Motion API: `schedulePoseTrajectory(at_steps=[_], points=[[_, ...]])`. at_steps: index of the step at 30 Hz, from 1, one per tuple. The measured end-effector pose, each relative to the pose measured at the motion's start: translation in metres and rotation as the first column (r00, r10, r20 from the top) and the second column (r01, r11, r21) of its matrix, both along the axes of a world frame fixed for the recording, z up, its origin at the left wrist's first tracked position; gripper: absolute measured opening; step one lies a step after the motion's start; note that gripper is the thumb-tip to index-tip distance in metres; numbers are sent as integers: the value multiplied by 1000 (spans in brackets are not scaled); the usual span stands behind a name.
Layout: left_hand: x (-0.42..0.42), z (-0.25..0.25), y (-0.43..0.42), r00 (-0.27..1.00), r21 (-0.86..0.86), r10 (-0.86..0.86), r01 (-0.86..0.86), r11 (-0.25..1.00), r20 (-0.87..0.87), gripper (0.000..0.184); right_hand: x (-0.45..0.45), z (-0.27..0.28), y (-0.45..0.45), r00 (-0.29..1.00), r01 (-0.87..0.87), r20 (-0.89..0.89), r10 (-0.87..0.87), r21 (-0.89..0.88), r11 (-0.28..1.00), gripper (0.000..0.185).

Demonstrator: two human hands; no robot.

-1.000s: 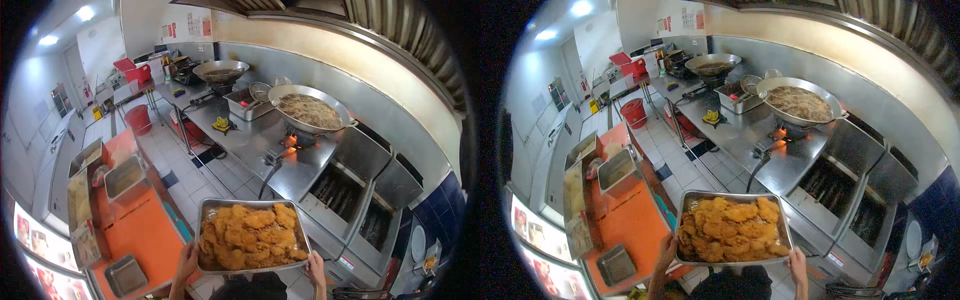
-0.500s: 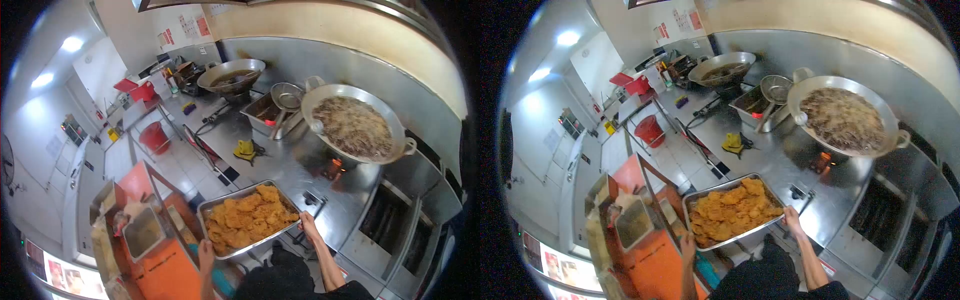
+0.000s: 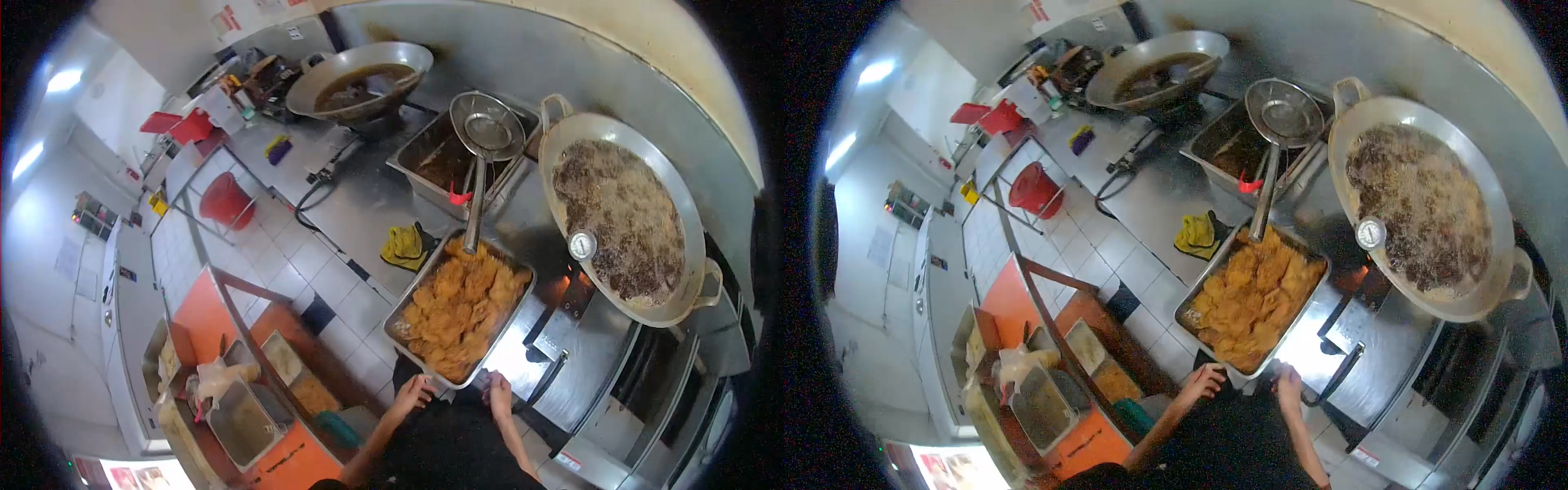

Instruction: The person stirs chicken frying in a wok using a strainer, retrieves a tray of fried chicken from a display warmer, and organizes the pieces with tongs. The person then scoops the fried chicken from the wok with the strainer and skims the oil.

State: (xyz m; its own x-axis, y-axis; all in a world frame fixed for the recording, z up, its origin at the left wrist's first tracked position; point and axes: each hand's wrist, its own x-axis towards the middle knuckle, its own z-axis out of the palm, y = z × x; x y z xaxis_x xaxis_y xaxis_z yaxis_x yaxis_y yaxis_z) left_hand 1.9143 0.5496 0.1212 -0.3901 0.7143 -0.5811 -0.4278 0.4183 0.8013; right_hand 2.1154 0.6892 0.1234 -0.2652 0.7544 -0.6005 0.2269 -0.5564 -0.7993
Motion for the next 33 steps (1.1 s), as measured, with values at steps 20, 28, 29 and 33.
schedulePoseTrajectory(at_steps=[20, 28, 29, 33], points=[[-274, -22, 303, 12, 34, 34, 628, 777, -999, 40, -99, -31, -66, 737, 596, 147, -659, 316, 738, 24], [-370, -24, 295, -70, -15, 34, 603, 797, -997, 36, -116, -34, -82, 668, 620, 154, -728, 427, 658, 22], [-382, -26, 295, -93, -36, 19, 556, 831, -996, 33, -118, -31, -79, 644, 636, 157, -749, 435, 638, 22], [-399, -6, 295, 36, -69, -88, 370, 926, -995, 22, -119, -29, -61, 633, 636, 111, -766, 489, 597, 20]])
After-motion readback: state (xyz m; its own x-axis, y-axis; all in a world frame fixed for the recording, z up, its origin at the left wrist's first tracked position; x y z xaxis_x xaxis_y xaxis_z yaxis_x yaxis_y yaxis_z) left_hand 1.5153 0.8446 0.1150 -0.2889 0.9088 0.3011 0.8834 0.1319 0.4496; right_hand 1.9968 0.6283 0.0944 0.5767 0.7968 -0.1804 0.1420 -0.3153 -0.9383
